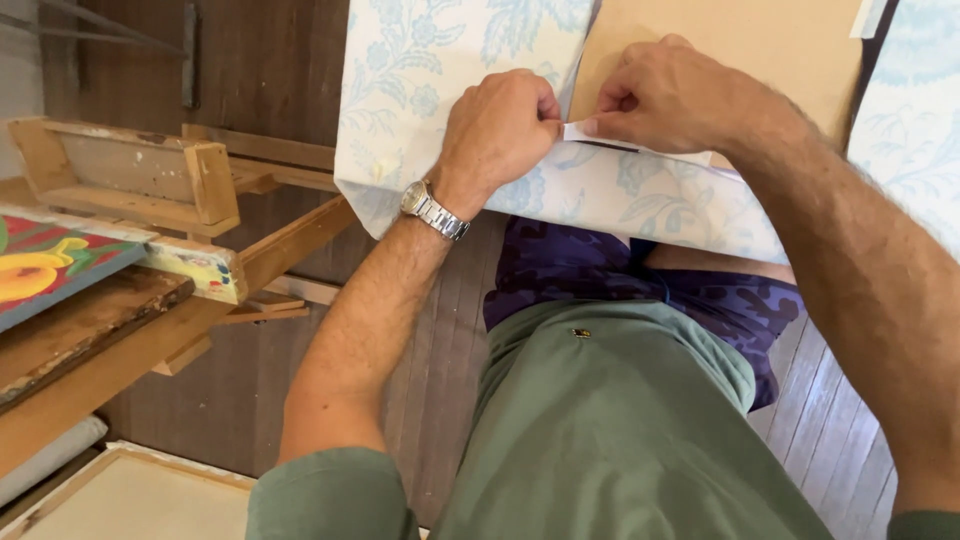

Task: Securing a piece of paper to a cardboard backing board by applying small strips of masking tape around the edges.

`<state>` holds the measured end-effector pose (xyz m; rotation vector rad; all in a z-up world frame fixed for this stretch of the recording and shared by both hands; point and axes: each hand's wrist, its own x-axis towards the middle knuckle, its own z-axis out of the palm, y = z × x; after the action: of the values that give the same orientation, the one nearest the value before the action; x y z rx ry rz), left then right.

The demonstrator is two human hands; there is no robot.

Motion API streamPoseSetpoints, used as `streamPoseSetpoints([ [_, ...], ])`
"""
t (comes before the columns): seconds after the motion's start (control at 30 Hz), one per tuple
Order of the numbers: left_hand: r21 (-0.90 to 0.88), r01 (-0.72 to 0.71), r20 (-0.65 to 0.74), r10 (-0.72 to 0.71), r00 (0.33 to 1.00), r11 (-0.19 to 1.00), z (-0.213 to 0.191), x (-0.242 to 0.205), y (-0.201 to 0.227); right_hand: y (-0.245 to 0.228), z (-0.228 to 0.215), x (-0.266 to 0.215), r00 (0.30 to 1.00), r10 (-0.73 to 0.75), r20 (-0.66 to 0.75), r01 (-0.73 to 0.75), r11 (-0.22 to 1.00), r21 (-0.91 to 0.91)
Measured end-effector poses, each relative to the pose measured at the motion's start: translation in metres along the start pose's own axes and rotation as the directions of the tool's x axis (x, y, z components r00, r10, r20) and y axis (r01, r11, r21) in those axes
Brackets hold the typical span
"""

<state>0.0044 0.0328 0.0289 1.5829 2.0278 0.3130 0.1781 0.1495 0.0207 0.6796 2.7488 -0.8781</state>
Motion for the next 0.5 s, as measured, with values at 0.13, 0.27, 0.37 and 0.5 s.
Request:
streamPoseSetpoints([
  [0.13,-0.012,0.006,0.014,-0.006,1.0,1.0,0.0,0.001,-0.002,-0.01,-0.001,0.007,0.992,0.11,0.058,-0.108,0.994,-0.032],
  [0.27,-0.017,0.014,0.026,-0.014,1.0,1.0,-0.002,0.002,-0.003,-0.025,-0.009,0.004,0.969,0.232,0.084,-0.231,0.973,-0.023],
  [0.37,-0.023,0.013,0.024,-0.012,1.0,1.0,-0.001,0.001,-0.003,-0.033,-0.012,0.001,0.949,0.298,0.098,-0.3,0.954,0.001],
  [0.5,-0.007,0.015,0.027,-0.014,1.0,1.0,0.0,0.002,-0.005,-0.033,-0.006,0.005,0.946,0.318,0.063,-0.31,0.945,-0.107],
])
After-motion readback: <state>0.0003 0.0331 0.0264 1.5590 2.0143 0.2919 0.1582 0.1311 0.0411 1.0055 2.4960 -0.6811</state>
